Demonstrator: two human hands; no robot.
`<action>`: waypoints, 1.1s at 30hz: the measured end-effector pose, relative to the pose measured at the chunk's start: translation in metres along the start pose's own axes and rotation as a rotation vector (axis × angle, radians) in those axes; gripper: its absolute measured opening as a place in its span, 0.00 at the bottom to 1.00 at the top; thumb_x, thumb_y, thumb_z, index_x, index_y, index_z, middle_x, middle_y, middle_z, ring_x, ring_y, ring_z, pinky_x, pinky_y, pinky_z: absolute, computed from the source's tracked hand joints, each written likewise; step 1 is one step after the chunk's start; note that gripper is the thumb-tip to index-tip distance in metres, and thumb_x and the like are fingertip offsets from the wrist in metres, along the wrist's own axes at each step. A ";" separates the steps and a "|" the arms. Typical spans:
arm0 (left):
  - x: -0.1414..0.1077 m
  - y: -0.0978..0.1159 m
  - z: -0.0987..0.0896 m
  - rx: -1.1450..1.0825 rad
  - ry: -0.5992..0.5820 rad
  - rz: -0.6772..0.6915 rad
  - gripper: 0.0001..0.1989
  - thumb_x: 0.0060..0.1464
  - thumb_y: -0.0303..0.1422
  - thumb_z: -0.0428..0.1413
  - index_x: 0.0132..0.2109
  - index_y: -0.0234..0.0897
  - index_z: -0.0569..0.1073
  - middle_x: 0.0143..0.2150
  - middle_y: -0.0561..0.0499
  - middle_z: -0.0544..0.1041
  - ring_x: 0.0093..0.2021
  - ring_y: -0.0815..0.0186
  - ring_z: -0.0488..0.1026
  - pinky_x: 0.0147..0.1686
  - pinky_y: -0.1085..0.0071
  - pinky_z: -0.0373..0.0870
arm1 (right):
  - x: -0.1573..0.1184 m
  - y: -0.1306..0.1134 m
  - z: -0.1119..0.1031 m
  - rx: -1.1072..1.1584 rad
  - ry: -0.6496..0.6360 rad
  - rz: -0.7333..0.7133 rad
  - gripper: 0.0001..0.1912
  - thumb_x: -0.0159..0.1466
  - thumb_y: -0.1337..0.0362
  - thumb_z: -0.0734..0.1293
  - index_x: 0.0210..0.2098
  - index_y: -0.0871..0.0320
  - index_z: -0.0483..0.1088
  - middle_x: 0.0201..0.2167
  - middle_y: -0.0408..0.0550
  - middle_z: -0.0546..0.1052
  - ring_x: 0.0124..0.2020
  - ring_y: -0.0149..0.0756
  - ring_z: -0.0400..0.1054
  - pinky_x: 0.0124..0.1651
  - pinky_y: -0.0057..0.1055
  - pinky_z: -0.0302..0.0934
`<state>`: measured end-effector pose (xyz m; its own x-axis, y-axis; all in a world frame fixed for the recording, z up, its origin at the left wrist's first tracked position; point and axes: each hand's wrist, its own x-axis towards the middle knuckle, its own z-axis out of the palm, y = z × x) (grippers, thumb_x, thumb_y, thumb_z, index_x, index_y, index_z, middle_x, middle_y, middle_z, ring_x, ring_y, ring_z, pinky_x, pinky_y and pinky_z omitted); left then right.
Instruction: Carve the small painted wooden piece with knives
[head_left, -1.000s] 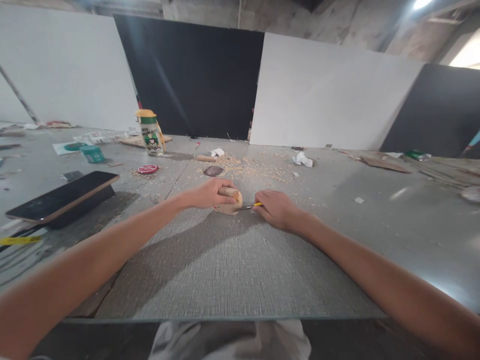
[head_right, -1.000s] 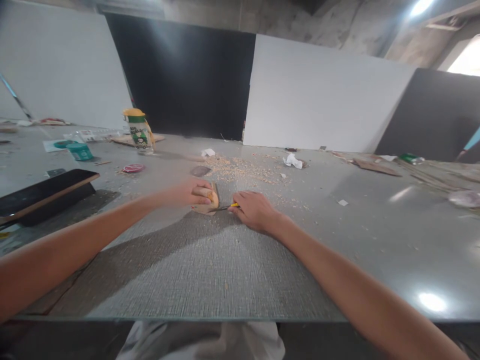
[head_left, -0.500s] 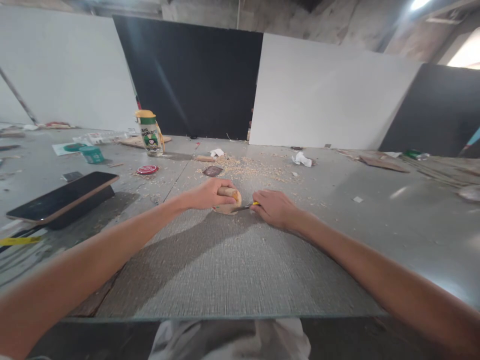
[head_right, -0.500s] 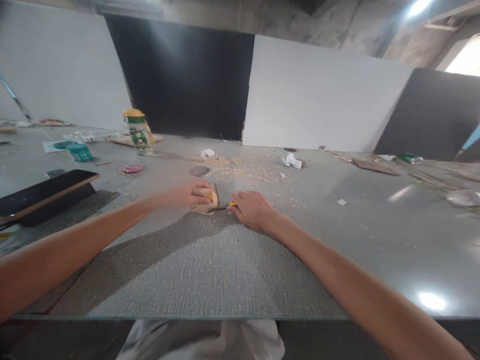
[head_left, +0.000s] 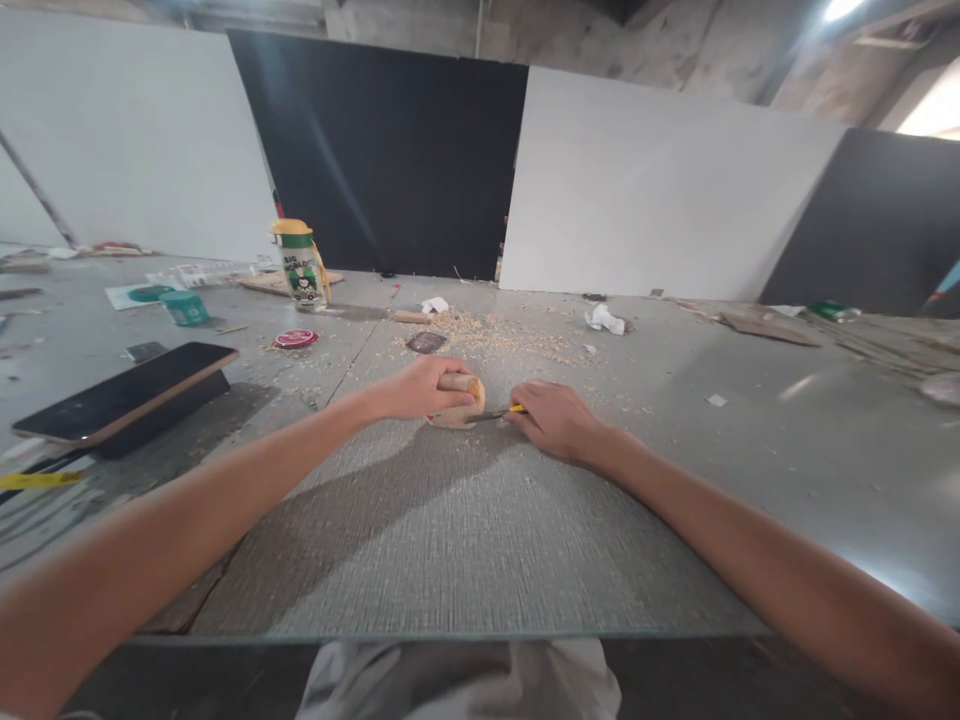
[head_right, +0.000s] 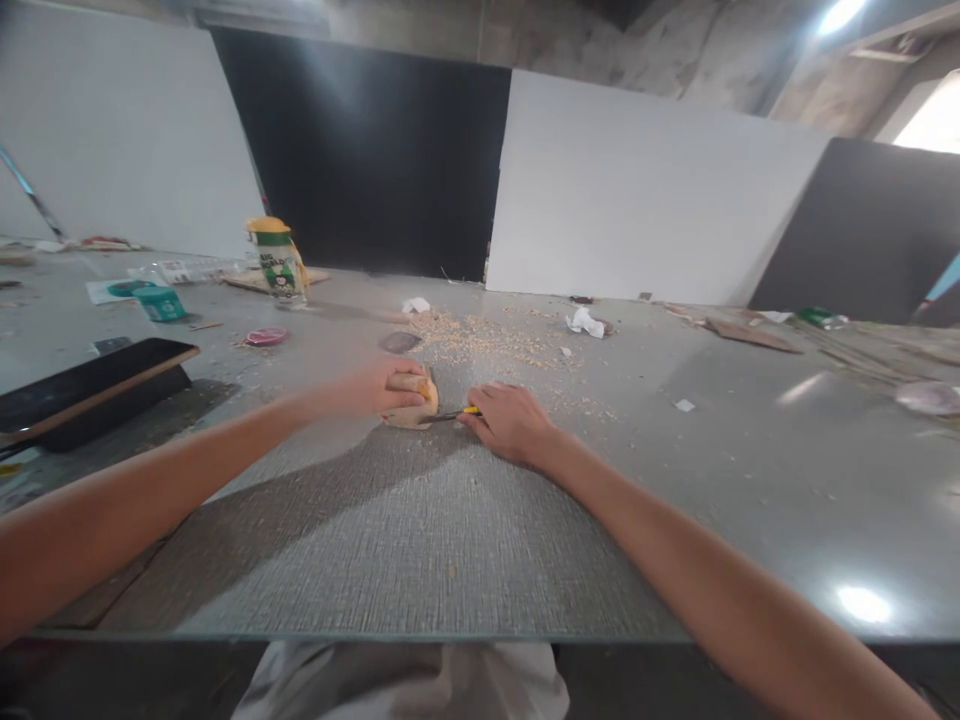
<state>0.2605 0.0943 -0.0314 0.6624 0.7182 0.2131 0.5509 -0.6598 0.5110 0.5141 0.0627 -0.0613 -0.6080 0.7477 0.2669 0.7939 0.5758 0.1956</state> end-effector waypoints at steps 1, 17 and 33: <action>0.000 -0.001 0.001 0.006 0.008 -0.007 0.19 0.57 0.46 0.55 0.46 0.36 0.74 0.37 0.50 0.76 0.35 0.64 0.73 0.34 0.69 0.64 | -0.001 0.000 0.000 -0.001 -0.001 0.005 0.15 0.71 0.56 0.57 0.35 0.59 0.66 0.34 0.48 0.75 0.35 0.38 0.66 0.35 0.33 0.47; 0.000 -0.001 0.003 0.039 0.048 0.026 0.17 0.58 0.45 0.54 0.47 0.38 0.74 0.43 0.48 0.77 0.40 0.62 0.74 0.39 0.68 0.66 | 0.009 -0.014 -0.001 -0.066 -0.085 -0.010 0.16 0.71 0.55 0.56 0.38 0.59 0.68 0.39 0.52 0.76 0.39 0.41 0.69 0.36 0.34 0.50; 0.002 -0.001 0.005 0.143 0.100 -0.043 0.18 0.58 0.47 0.53 0.44 0.37 0.74 0.36 0.48 0.76 0.34 0.62 0.72 0.32 0.68 0.62 | 0.003 0.000 -0.001 -0.044 -0.058 0.054 0.16 0.72 0.56 0.54 0.37 0.59 0.66 0.35 0.50 0.76 0.35 0.39 0.68 0.34 0.33 0.46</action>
<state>0.2639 0.0950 -0.0354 0.5863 0.7605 0.2791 0.6491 -0.6472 0.3998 0.5117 0.0646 -0.0593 -0.5625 0.7961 0.2230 0.8244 0.5197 0.2242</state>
